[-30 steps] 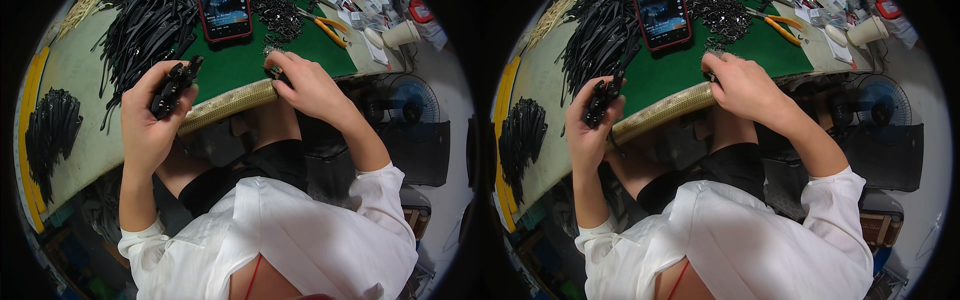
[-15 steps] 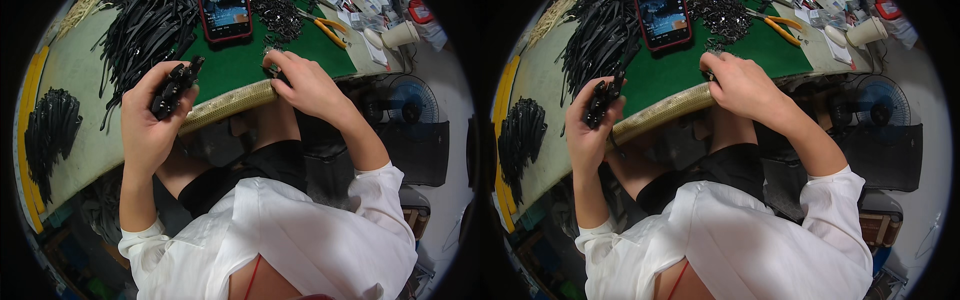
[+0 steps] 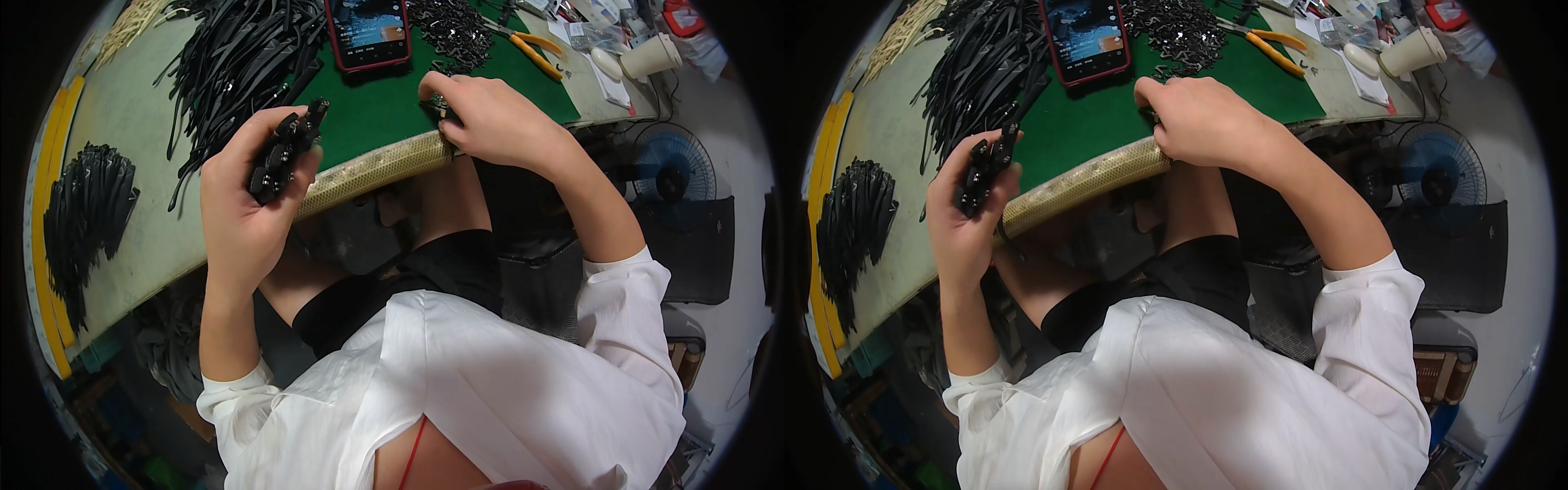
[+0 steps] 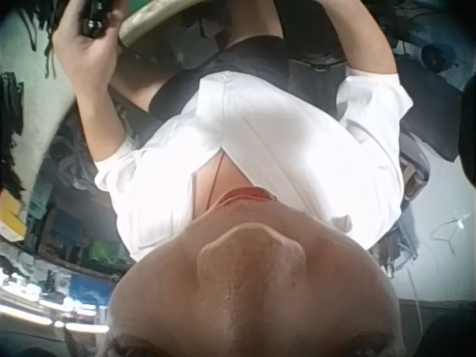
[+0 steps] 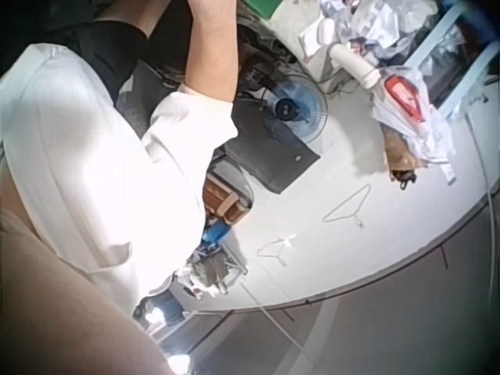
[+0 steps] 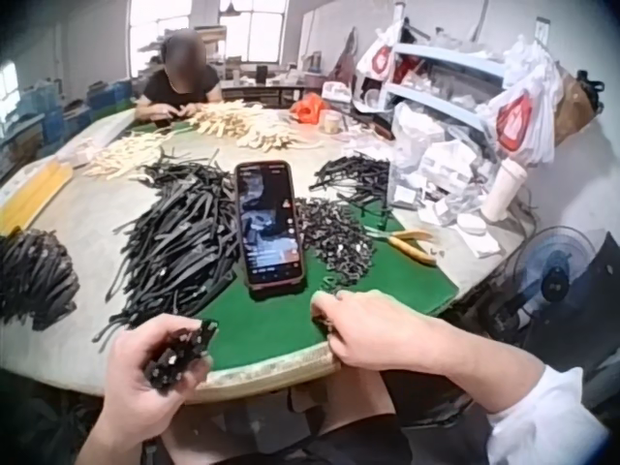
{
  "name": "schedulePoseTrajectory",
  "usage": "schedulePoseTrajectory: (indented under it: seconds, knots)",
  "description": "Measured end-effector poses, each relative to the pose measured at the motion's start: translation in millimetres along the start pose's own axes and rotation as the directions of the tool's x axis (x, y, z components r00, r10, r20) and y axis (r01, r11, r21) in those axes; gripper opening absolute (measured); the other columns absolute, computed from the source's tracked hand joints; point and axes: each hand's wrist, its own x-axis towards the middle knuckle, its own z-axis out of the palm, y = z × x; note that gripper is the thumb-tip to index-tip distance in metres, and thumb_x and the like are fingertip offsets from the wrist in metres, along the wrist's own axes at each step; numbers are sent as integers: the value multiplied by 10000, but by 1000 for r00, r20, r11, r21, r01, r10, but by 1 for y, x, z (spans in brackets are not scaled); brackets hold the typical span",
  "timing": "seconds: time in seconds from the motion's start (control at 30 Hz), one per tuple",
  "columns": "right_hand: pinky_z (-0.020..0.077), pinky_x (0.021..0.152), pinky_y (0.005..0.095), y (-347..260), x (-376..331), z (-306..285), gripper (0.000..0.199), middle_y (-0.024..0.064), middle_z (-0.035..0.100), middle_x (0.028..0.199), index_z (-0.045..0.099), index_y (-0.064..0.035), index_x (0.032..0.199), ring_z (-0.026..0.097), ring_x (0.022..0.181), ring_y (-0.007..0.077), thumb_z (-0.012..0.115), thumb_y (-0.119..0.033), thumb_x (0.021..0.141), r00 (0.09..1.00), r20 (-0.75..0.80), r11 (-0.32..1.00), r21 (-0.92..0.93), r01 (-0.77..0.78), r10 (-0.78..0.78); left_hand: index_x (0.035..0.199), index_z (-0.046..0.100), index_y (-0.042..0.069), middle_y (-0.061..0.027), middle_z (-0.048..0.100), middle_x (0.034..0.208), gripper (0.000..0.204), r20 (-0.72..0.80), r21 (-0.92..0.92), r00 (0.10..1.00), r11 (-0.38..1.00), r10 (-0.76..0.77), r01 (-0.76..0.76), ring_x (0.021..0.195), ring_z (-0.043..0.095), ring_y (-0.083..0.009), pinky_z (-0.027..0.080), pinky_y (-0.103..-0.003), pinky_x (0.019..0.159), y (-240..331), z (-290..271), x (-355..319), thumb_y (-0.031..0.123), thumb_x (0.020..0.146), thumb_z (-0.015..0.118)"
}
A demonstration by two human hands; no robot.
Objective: The person repeatedly picks up black cables and small metallic components from a green workbench, inserts the components into the cable ends, and places the assembled units back on the table. The process is continuous and repetitive throughout the clip.
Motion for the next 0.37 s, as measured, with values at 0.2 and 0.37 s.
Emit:
schedulePoseTrajectory:
  seconds: [0.2, 0.37]
  knots:
    - [511, 815, 440, -7, 1, -6, 294, 183, 651, 987, 566, -65, 1158, 651, 934, 358, 583, -98, 866, 999, 34, 998, -46, -41, 42, 1120, 622, -14, -63, 683, 936, 281, 29, 127, 1000, 992, -3, 0, 788, 586, -79, 479, -224, 739, 5, -8, -5, -16, 841, 654]
    - [512, 879, 425, -10, -2, -7, 397, 214, 652, 1068, 558, -83, 1252, 666, 999, 305, 618, -146, 865, 997, -62, 979, 195, 64, -53, 1060, 654, 18, -92, 704, 853, 249, -61, 362, 971, 911, 233, -196, 724, 673, -212, 508, -259, 697, 9, 0, -5, 0, 818, 712]
